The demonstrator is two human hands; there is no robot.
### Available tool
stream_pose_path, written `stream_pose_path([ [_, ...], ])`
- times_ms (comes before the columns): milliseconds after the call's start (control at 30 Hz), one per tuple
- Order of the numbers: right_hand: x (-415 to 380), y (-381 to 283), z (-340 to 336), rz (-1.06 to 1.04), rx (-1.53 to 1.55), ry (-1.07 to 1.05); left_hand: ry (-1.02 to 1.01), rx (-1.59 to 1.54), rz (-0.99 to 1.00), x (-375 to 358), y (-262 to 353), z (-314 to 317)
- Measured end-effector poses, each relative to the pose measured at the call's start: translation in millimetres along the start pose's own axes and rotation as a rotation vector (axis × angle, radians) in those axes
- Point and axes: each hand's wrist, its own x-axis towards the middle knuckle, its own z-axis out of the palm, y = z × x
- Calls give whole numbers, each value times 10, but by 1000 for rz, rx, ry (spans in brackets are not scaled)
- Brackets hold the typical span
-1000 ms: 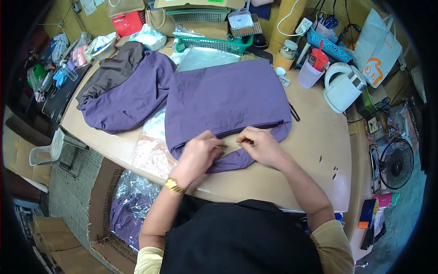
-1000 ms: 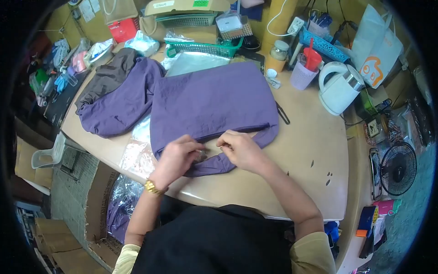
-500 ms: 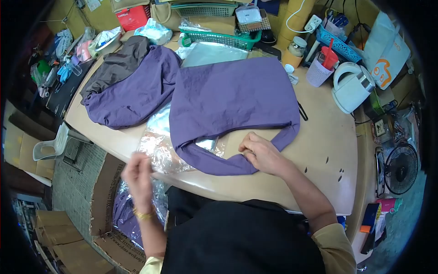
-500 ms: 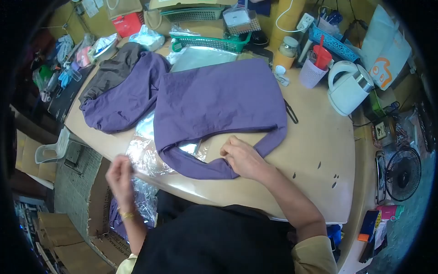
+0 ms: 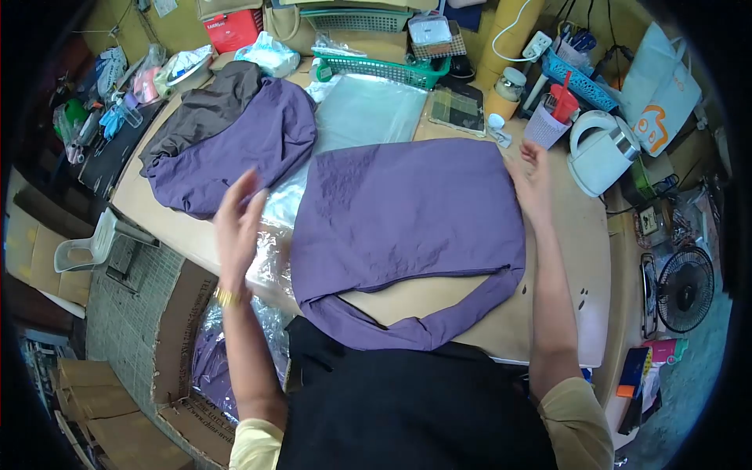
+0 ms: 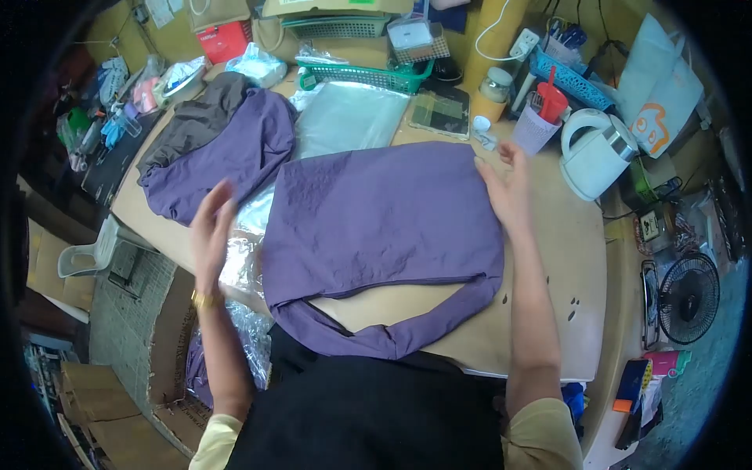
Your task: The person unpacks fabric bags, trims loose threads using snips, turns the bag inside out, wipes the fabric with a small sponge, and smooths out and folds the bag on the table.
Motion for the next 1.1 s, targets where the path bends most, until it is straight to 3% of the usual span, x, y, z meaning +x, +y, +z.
stream_pose_path([
  [33, 44, 93, 70, -6, -1, 7, -58, -124, -4, 196, 33, 245],
  [100, 124, 208, 162, 243, 299, -307, -176, -1, 172, 523, -119, 644],
  [133, 188, 338, 162, 243, 297, -304, -318, -56, -35, 625, -128, 717],
  [200, 371, 607, 81, 469, 479, -521, -168, -191, -38, 669, -3, 706],
  [233, 434, 531, 70, 470, 479, -514, -102, -285, -110, 640, 280, 613],
  [267, 460, 318, 50, 397, 416, -393, -165, -241, -164, 694, 254, 487],
  [333, 408, -100, 55, 340, 351, -280, 270, 346, 392, 668, 261, 554],
  [400, 276, -552, 97, -239, -26, -39, 342, 490, 494, 523, 538, 411],
  [433, 107, -799, 93, -54, 197, -193, 100, 102, 260, 361, 620, 367],
  [467, -154, -1005, 68, 140, 417, -348, -183, 14, 163, 154, 742, 342],
  [533, -577, -1256, 23, 203, 329, -942, -745, 96, 227, -263, 1025, 445],
  [600, -1122, -1101, 215, -328, 93, -1091, -1002, 148, 265, -554, 976, 668],
  [633, -1277, -1063, 276, -327, 93, -1093, -1001, 147, 263, -681, 872, 760],
  [700, -1464, -1034, 325, -605, -137, -829, -699, 297, 479, -873, 697, 912],
  [833, -1421, -1204, 189, -486, -327, -814, -594, 519, 510, -897, 915, 925],
  [900, -1383, -1263, 141, -311, -485, -880, -572, 562, 447, -854, 976, 901],
  [967, -1322, -1231, 67, -329, -554, -939, -543, 537, 327, -762, 959, 844],
  [1100, -1234, -1289, -42, -395, -586, -1005, -490, 433, 323, -589, 1147, 716],
])
